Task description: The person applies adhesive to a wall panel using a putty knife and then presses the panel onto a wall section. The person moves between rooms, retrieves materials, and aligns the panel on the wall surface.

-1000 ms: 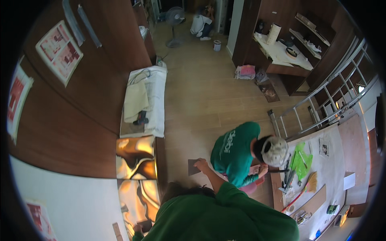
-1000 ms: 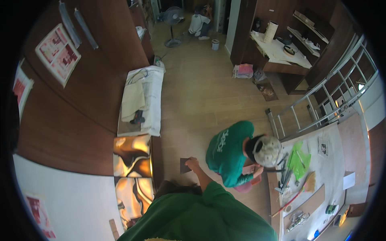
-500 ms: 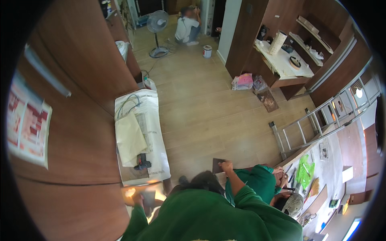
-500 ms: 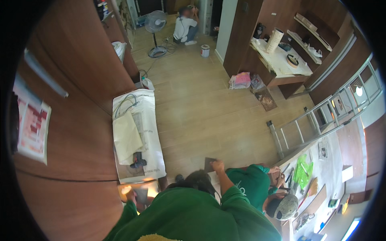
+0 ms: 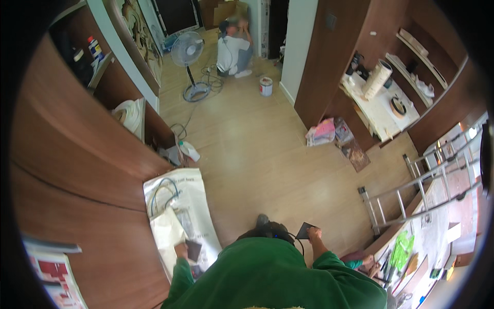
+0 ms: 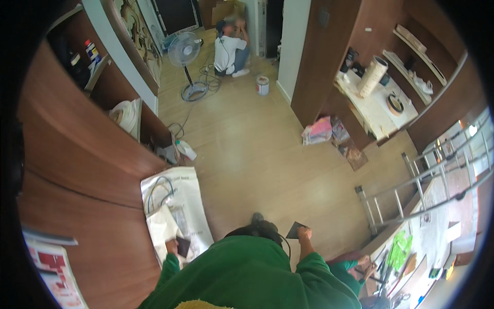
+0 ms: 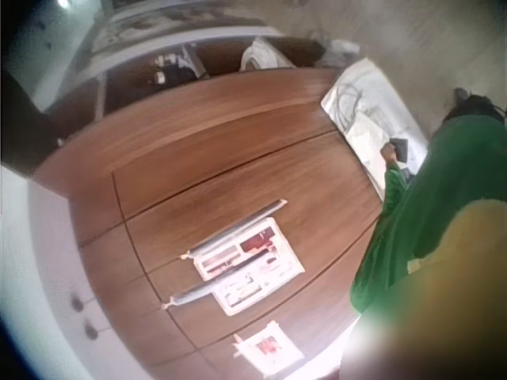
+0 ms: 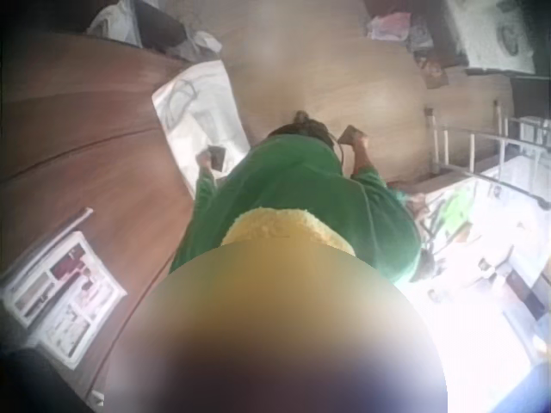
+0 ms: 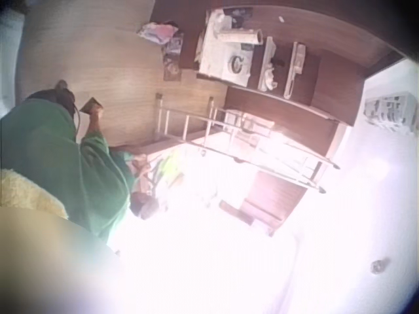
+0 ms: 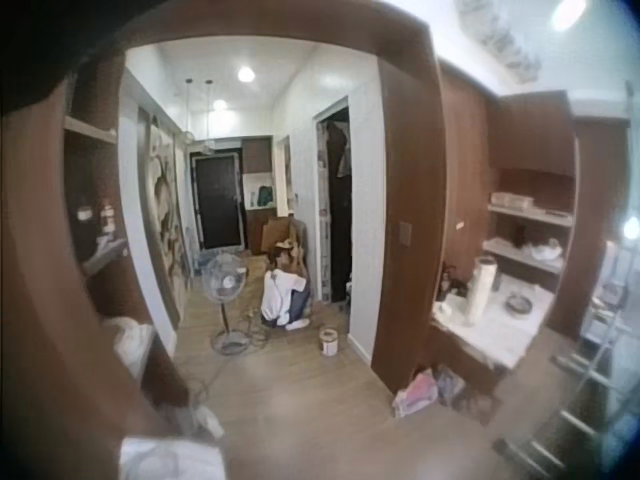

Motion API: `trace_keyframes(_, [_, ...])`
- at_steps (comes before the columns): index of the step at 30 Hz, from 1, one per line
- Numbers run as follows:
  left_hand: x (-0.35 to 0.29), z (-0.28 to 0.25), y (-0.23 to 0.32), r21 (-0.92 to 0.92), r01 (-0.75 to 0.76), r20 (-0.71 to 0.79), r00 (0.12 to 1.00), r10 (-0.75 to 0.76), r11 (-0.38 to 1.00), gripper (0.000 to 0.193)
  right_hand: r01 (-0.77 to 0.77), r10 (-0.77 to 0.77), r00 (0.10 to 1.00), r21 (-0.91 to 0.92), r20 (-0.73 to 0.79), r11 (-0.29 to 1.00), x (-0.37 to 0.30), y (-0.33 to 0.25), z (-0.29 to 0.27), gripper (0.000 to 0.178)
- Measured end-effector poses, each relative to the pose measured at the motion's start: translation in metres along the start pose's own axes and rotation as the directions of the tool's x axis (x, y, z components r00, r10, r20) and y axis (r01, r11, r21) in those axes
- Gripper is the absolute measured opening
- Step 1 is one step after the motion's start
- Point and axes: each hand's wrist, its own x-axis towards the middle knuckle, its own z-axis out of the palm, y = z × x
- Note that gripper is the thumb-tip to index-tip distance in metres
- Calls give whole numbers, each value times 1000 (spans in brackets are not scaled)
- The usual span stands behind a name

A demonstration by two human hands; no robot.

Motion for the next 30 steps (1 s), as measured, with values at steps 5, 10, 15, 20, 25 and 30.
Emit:
trace_keyframes(5, [-63,-16,-80,841,-249,382,902,-201,480,24,42,-41,999,47,-30,998,58,-234,-50,49])
trace_keyframes(10, [5,43,-31,622,158,393,784,-481,767,23,290,-274,956,194,-105,937,156,-424,-81,40])
trace_keyframes(15, [207,89,24,547,-52,540,785,-305,835,23,279,-266,960,239,-87,930,232,-526,-77,35])
trace_keyframes(20, [498,135,134,637,-207,236,969,68,742,22,235,-171,949,235,-266,943,303,-551,-93,34])
trace_keyframes(25, [731,188,392,-216,-97,54,992,111,972,22,-134,272,926,446,-260,885,334,-556,-133,46])
trace_keyframes(30, [784,267,624,-509,176,240,969,-58,843,21,-500,527,844,218,-94,839,399,-576,-129,44])
